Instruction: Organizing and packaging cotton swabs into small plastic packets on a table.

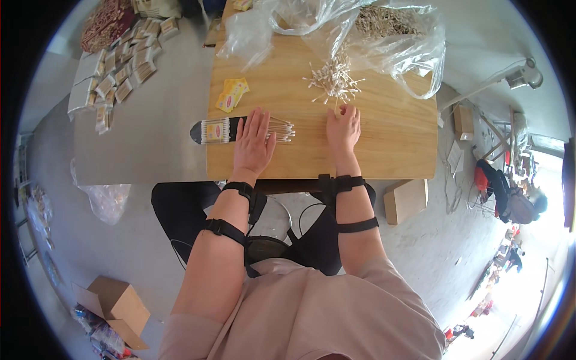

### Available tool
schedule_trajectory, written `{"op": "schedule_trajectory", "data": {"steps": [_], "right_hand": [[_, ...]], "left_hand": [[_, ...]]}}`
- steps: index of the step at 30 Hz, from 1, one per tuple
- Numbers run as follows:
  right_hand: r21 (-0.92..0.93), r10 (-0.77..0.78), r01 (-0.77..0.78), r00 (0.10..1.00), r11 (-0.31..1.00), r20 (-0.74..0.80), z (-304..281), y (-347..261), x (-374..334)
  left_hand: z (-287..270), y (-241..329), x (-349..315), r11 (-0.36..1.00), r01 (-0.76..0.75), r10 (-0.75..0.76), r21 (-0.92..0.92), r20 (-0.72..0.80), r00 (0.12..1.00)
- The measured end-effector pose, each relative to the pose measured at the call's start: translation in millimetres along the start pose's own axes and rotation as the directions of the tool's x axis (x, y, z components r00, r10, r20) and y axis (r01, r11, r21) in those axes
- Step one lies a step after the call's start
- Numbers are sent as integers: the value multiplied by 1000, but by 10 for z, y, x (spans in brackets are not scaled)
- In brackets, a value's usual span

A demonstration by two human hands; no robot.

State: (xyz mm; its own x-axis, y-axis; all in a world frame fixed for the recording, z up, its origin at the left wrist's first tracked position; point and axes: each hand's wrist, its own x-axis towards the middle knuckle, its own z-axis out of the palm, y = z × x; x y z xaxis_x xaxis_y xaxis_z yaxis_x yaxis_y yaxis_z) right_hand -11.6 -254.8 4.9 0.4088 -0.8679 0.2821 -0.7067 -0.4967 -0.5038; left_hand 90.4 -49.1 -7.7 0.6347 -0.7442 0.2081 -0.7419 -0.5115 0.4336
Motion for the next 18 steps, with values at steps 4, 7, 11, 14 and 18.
{"op": "schedule_trajectory", "data": {"steps": [4, 7, 11, 14, 18], "right_hand": [[-89, -98, 109, 988, 990, 122, -29, 130, 42], [-16, -49, 52, 986, 999, 162, -24, 142, -24], [199, -214, 172, 952, 965, 218, 14, -38, -219], [302, -365, 285, 896, 910, 254, 134, -300, -234], [381, -522, 405, 804, 831, 284, 261, -462, -193]], "left_hand": [[9, -6, -1, 1000, 3, -3, -15, 2, 1000], [4, -30, 0, 1000, 8, -8, -21, 8, 1000], [-2, -16, -13, 999, 14, -14, -37, 8, 1000], [-12, -7, -11, 998, 25, -25, -55, 8, 1000], [11, 5, -4, 996, 33, -34, -82, -8, 999]]}}
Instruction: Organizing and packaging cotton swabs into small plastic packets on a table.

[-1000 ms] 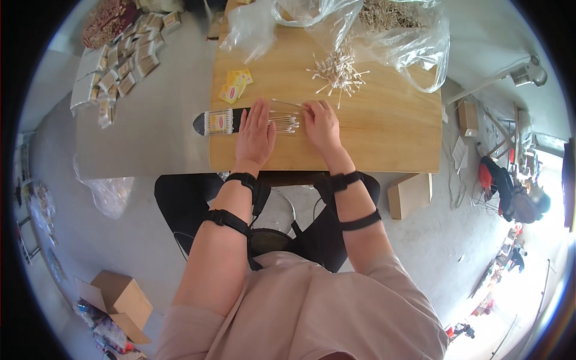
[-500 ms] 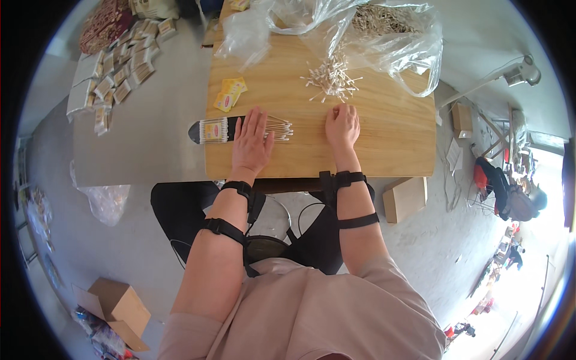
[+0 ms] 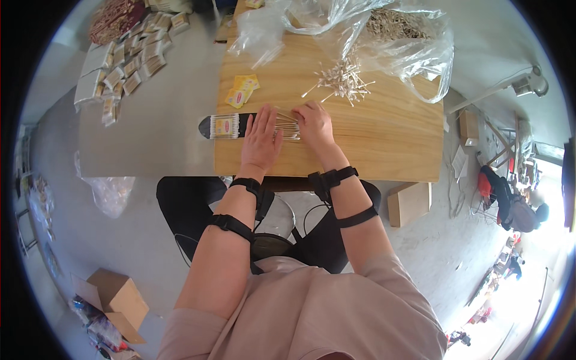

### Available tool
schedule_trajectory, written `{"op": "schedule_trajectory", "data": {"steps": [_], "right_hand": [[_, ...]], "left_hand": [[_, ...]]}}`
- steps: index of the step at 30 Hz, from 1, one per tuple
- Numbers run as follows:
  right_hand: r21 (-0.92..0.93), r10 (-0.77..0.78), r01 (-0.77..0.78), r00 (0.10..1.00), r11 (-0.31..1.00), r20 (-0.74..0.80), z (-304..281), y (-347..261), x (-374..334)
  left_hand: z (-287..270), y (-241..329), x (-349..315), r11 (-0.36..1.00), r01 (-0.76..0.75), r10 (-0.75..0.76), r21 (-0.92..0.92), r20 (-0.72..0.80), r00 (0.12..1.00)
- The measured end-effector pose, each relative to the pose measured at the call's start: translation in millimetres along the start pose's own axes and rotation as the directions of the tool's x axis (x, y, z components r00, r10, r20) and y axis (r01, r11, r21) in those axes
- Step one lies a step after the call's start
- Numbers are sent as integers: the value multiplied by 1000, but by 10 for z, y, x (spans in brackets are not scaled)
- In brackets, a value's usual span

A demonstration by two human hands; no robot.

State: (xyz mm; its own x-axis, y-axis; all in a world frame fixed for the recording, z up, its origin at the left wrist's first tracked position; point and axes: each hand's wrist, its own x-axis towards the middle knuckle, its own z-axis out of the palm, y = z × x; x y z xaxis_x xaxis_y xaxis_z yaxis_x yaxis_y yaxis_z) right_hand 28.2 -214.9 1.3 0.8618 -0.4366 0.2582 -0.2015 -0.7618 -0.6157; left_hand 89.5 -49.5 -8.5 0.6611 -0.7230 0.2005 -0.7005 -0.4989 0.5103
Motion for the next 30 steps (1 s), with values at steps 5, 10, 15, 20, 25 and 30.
{"op": "schedule_trajectory", "data": {"steps": [5, 10, 15, 20, 25, 30], "right_hand": [[74, 6, -4, 1000, 997, -22, -68, -50, -115], [-75, -12, 5, 995, 997, -102, -97, -111, -419], [-283, -32, 58, 995, 957, 95, -66, -215, -546], [-349, -67, 100, 992, 932, 106, 19, -239, -562], [-381, -102, 140, 988, 914, 118, 151, -297, -556], [-404, -53, 77, 996, 912, 70, 219, -387, -535]], "left_hand": [[-15, -46, -17, 999, -10, 9, 31, 24, 1000], [-12, -27, -9, 1000, -16, 16, 9, 12, 1000], [5, -44, 2, 999, -30, 29, -18, -14, 999], [17, -44, -10, 999, -44, 44, 9, 2, 999], [50, -50, -27, 993, -89, 87, 77, 23, 996], [101, -101, -13, 999, -50, 50, 16, -33, 998]]}}
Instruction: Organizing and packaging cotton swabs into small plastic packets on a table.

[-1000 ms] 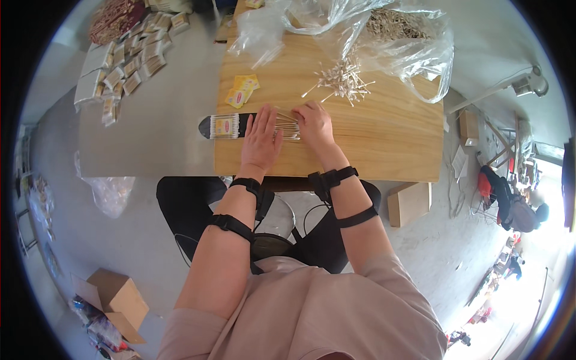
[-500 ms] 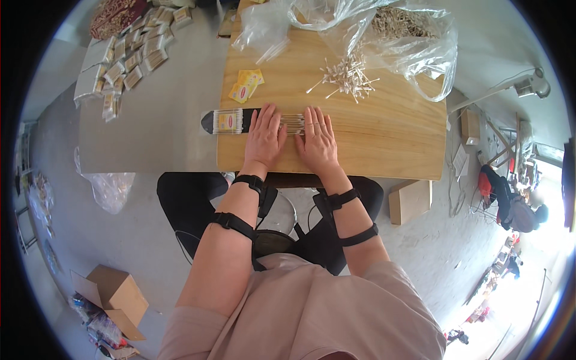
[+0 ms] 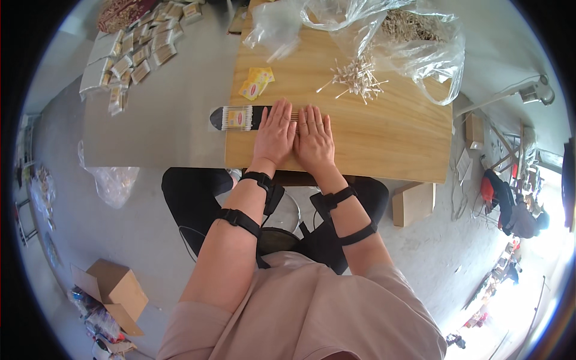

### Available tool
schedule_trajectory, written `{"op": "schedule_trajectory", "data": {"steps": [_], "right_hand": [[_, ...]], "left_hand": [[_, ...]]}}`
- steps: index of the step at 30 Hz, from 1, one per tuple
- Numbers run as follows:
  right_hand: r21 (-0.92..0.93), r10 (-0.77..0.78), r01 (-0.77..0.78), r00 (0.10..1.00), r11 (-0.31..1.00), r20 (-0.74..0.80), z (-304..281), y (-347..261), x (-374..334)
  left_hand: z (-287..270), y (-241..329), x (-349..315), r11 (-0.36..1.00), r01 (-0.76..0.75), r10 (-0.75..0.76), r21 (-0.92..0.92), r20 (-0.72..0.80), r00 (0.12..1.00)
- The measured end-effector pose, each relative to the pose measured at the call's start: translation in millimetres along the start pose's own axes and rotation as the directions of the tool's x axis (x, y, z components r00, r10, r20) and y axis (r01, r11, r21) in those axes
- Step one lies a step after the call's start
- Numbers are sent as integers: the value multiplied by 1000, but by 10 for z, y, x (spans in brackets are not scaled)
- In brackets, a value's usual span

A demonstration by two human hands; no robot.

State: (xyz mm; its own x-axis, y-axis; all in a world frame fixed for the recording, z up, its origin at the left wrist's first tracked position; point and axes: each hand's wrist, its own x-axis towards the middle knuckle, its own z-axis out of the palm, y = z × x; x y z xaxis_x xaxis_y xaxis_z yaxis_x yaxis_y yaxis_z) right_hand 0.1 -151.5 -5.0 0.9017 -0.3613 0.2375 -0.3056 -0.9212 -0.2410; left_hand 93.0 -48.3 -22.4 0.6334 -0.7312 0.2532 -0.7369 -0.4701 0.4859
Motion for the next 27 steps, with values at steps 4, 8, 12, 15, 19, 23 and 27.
{"op": "schedule_trajectory", "data": {"steps": [4, 8, 12, 15, 19, 23, 27], "right_hand": [[24, 18, -18, 1000, 1000, 7, -26, -19, 3], [-22, 34, -34, 999, 999, 7, 17, -36, -4], [88, 53, -53, 999, 995, 11, -5, -2, -7], [137, 38, -38, 999, 990, 1, -69, 95, -34], [108, 5, -4, 1000, 994, -2, -44, 86, -34], [1, 10, -10, 998, 1000, 61, 35, -17, 2], [-36, 10, -7, 995, 999, 102, 29, -59, 10]], "left_hand": [[5, 4, 4, 999, 37, -38, -32, -31, 999], [3, 32, 11, 997, 6, -7, 73, 22, 1000], [46, -15, -2, 995, 15, -18, 101, 25, 1000], [36, -15, -10, 998, 31, -32, 57, 23, 999], [-10, 22, -2, 998, 14, -19, 66, 69, 997], [23, 10, -6, 996, -31, 24, 85, 81, 996], [6, -10, -10, 997, -24, 18, 80, 74, 997]]}}
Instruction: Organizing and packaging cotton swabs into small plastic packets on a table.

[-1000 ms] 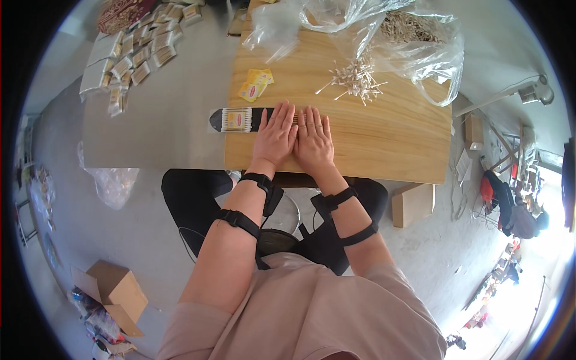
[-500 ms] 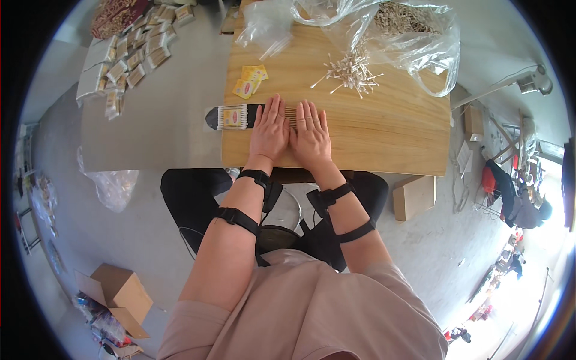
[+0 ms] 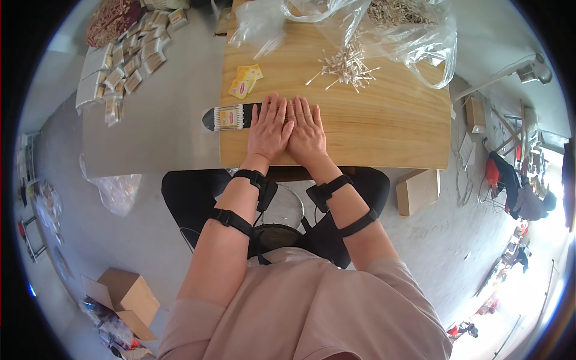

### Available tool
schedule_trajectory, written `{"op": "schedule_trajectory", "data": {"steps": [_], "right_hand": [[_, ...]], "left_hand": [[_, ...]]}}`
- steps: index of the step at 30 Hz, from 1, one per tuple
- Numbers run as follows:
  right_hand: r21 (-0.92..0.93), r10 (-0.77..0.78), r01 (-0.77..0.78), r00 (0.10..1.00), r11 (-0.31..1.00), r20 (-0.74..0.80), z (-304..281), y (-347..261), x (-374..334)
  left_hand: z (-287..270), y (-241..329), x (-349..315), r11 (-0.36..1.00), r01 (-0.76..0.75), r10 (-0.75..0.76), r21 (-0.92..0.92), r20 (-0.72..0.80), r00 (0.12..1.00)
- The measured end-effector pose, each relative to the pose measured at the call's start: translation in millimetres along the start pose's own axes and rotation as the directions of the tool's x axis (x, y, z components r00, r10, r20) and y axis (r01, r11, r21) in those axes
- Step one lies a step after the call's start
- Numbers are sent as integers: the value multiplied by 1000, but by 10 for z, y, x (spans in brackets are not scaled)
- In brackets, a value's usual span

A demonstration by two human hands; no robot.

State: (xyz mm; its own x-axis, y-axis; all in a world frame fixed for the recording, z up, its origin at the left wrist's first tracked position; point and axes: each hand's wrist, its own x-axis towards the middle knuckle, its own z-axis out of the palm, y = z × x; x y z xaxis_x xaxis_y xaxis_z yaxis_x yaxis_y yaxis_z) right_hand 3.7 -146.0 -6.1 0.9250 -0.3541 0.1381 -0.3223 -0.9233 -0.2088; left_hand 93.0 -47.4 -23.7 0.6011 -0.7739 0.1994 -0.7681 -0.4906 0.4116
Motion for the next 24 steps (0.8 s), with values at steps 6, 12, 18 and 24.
{"op": "schedule_trajectory", "data": {"steps": [6, 12, 18, 24], "right_hand": [[-16, 30, -29, 998, 999, 49, 26, 17, 7], [-19, 11, -10, 997, 1000, 73, -6, 54, -3], [27, -7, 5, 998, 1000, 68, -66, 26, -5], [508, 249, -80, 929, 858, -274, -67, 313, -145]], "left_hand": [[12, -17, -17, 996, -22, 22, 90, -3, 1000], [-63, -3, -127, 999, -42, 41, 28, 30, 999], [-34, -8, -116, 992, -57, 56, 108, 19, 998], [-24, 36, -115, 986, -26, 20, 163, 41, 999]]}}
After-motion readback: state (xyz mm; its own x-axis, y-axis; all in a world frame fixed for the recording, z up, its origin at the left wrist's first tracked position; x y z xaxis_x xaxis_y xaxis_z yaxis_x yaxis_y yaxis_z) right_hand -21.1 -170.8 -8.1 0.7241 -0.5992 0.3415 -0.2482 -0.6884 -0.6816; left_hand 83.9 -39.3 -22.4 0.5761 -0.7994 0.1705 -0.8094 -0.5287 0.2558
